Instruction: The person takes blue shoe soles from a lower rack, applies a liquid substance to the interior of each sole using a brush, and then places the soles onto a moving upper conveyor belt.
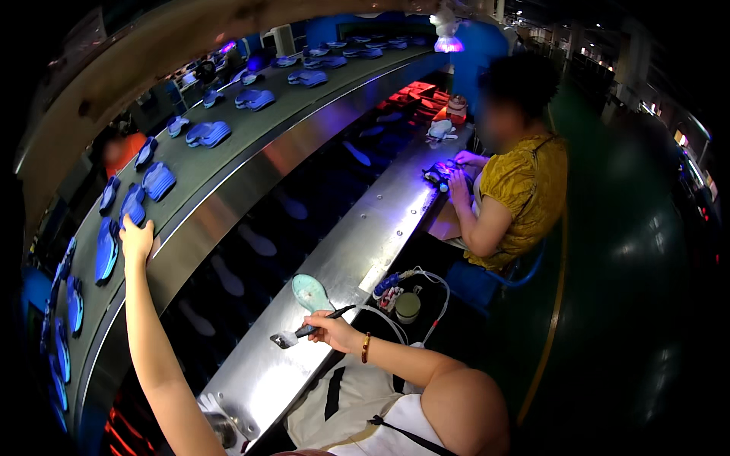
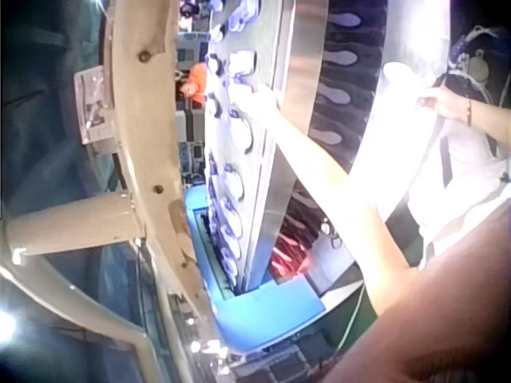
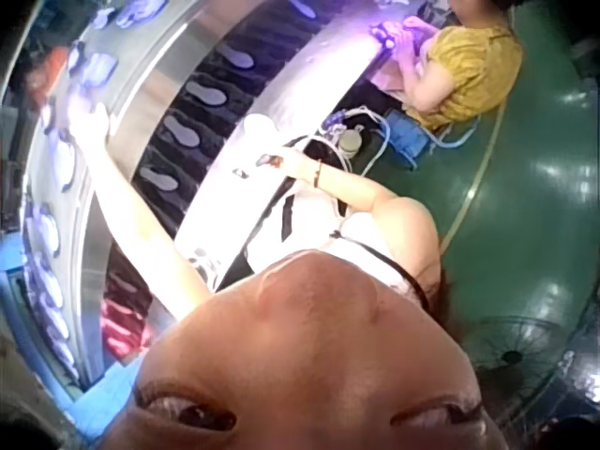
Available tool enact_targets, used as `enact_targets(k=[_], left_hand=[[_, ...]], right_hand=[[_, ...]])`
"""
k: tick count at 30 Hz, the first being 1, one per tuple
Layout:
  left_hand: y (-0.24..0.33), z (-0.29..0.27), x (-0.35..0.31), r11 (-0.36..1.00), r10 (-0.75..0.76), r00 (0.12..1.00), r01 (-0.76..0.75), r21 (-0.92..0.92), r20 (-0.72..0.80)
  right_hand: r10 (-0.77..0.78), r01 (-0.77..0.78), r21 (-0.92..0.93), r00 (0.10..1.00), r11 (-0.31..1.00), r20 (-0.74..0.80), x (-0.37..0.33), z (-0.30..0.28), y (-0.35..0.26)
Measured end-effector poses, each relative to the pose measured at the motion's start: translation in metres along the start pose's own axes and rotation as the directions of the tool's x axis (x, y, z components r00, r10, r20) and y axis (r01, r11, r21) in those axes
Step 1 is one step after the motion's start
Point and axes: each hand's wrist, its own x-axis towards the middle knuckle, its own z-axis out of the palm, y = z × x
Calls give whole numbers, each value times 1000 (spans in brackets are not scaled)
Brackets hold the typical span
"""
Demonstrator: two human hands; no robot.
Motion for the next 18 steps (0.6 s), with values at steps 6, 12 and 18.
enact_targets(k=[6,12,18], left_hand=[[-11,-3,6,992,122,977,-117,40,-175],[7,-9,-16,937,348,926,-337,94,-148],[2,-14,-19,870,457,873,-479,-122,-171]], right_hand=[[14,-13,49,999,999,-30,4,-4,8],[17,-16,62,1000,998,-22,5,-13,10],[48,-42,93,997,995,-61,10,-14,17]])
